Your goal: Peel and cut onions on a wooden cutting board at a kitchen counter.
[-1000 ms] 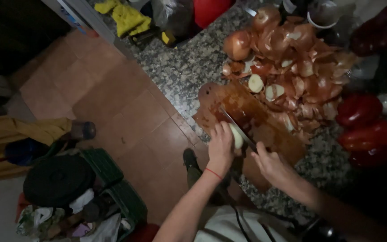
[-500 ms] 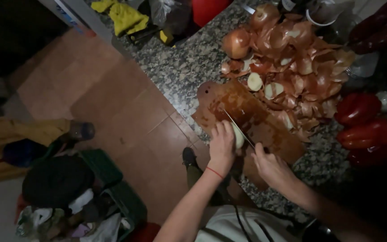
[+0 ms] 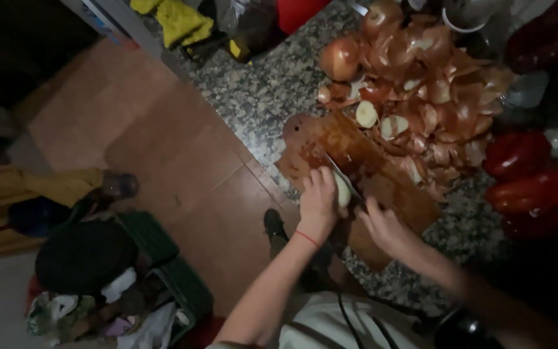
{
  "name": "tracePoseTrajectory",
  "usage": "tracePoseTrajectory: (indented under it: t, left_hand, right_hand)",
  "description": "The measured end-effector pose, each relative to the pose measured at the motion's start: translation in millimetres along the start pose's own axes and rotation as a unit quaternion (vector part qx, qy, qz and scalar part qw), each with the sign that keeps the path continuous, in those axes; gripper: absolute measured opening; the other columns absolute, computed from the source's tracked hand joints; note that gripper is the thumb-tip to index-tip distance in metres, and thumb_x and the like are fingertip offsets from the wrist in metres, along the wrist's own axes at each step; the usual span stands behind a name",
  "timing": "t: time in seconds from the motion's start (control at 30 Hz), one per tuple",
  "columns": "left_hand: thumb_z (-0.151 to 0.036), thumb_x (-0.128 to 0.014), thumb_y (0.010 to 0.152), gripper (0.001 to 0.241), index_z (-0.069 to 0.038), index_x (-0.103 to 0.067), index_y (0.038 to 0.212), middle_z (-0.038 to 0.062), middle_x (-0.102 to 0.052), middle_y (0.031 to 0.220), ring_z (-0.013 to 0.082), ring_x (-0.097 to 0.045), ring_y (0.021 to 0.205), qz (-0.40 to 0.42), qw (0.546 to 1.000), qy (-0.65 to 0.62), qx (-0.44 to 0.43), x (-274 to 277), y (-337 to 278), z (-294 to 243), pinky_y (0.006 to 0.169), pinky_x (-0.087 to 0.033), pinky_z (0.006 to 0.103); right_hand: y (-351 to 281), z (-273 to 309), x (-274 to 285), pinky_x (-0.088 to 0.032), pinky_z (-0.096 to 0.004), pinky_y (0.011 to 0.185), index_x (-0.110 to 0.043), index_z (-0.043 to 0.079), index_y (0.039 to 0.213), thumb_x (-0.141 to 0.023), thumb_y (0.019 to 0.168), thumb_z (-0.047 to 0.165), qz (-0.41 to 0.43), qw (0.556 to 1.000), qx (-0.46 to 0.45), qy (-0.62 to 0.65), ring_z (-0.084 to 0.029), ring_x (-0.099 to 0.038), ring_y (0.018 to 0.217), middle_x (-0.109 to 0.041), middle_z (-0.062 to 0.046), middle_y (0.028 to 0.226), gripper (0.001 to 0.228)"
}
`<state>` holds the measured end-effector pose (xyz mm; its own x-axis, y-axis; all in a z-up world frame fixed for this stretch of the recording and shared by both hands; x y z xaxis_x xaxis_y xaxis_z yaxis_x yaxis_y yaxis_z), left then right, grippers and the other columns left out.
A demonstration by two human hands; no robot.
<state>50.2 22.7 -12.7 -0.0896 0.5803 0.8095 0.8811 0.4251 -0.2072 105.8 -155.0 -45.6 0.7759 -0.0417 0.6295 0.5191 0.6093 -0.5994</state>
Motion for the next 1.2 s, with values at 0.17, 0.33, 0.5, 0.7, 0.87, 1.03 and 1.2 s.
tracePoseTrajectory:
  t: [0.17, 0.33, 0.5, 0.7, 0.87, 1.03, 1.2]
  left_hand:
    - [-0.016, -0.093, 0.059, 0.093, 0.003, -0.041, 0.133, 0.02, -0.051, 0.124, 0.0418, -0.054, 0.118, -0.036, 0.999, 0.01, -0.021, -10, -1, 2, 0.08, -0.06, 0.0416]
    - [-0.012, -0.091, 0.059, 0.09, 0.004, -0.04, 0.132, 0.022, -0.051, 0.122, 0.0423, -0.053, 0.118, -0.043, 0.998, 0.035, -0.02, -26, 1, 11, 0.078, -0.06, 0.0402]
    - [-0.017, -0.095, 0.061, 0.092, 0.004, -0.041, 0.133, 0.021, -0.051, 0.122, 0.0409, -0.055, 0.115, -0.068, 0.996, 0.056, -0.029, -16, 1, 3, 0.08, -0.06, 0.0415]
    - [-0.019, -0.098, 0.05, 0.101, 0.002, -0.041, 0.131, 0.019, -0.052, 0.122, 0.0413, -0.055, 0.115, -0.019, 0.999, 0.031, -0.023, -14, 1, 1, 0.08, -0.059, 0.0434]
    - [-0.022, -0.099, 0.053, 0.1, 0.004, -0.04, 0.13, 0.021, -0.051, 0.121, 0.0437, -0.054, 0.115, -0.03, 0.999, 0.018, -0.028, -7, 10, 2, 0.079, -0.06, 0.0441]
    - [-0.021, -0.098, 0.053, 0.095, 0.002, -0.042, 0.126, 0.02, -0.052, 0.121, 0.0432, -0.054, 0.116, -0.039, 0.998, 0.027, -0.049, -4, 7, -5, 0.08, -0.06, 0.0435]
    - [-0.02, -0.096, 0.055, 0.093, 0.001, -0.043, 0.128, 0.02, -0.053, 0.12, 0.0416, -0.055, 0.114, -0.027, 0.999, 0.046, -0.009, -34, 19, 3, 0.079, -0.059, 0.044]
  right_hand:
    - [23, 15, 8, -0.031, -0.043, 0.042, -0.039, -0.008, 0.125, -0.049, 0.107, 0.024, -0.002, 0.999, 0.044, -0.013, -0.027, -0.04, 0.042, -0.047, -0.018, 0.055, 0.038]
    - [10, 9, 2, -0.034, -0.04, 0.043, -0.041, -0.006, 0.118, -0.05, 0.105, 0.022, 0.035, 0.996, -0.027, -0.073, -0.023, -0.043, 0.042, -0.048, -0.014, 0.055, 0.033]
    - [16, -12, -13, -0.033, -0.041, 0.048, -0.042, -0.005, 0.114, -0.046, 0.11, 0.022, -0.005, 0.993, 0.016, -0.118, -0.026, -0.041, 0.049, -0.045, -0.02, 0.063, 0.028]
    - [-12, 13, 0, -0.037, -0.041, 0.044, -0.038, -0.008, 0.125, -0.049, 0.103, 0.017, 0.028, 0.996, -0.007, -0.086, -0.023, -0.046, 0.045, -0.049, -0.014, 0.058, 0.036]
    - [5, 5, -3, -0.035, -0.042, 0.047, -0.043, -0.007, 0.12, -0.046, 0.107, 0.019, -0.006, 0.997, -0.012, -0.081, -0.026, -0.044, 0.047, -0.051, -0.018, 0.061, 0.03]
    - [5, 3, -6, -0.035, -0.04, 0.038, -0.04, -0.012, 0.116, -0.048, 0.104, 0.014, -0.034, 0.998, 0.056, -0.01, -0.022, -0.047, 0.041, -0.051, -0.011, 0.056, 0.031]
    - [-4, -10, -13, -0.032, -0.042, 0.041, -0.034, -0.007, 0.133, -0.047, 0.105, 0.02, 0.034, 0.995, -0.036, -0.082, -0.025, -0.044, 0.039, -0.053, -0.015, 0.053, 0.041]
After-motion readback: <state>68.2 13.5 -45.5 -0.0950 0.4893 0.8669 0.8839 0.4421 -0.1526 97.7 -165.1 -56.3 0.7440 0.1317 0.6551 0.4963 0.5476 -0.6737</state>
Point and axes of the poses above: each hand's wrist, its own y-axis towards the middle knuckle, its own x-axis out of the back of the hand, z = x × y, the point moved 4 cm from there along y, towards the middle knuckle
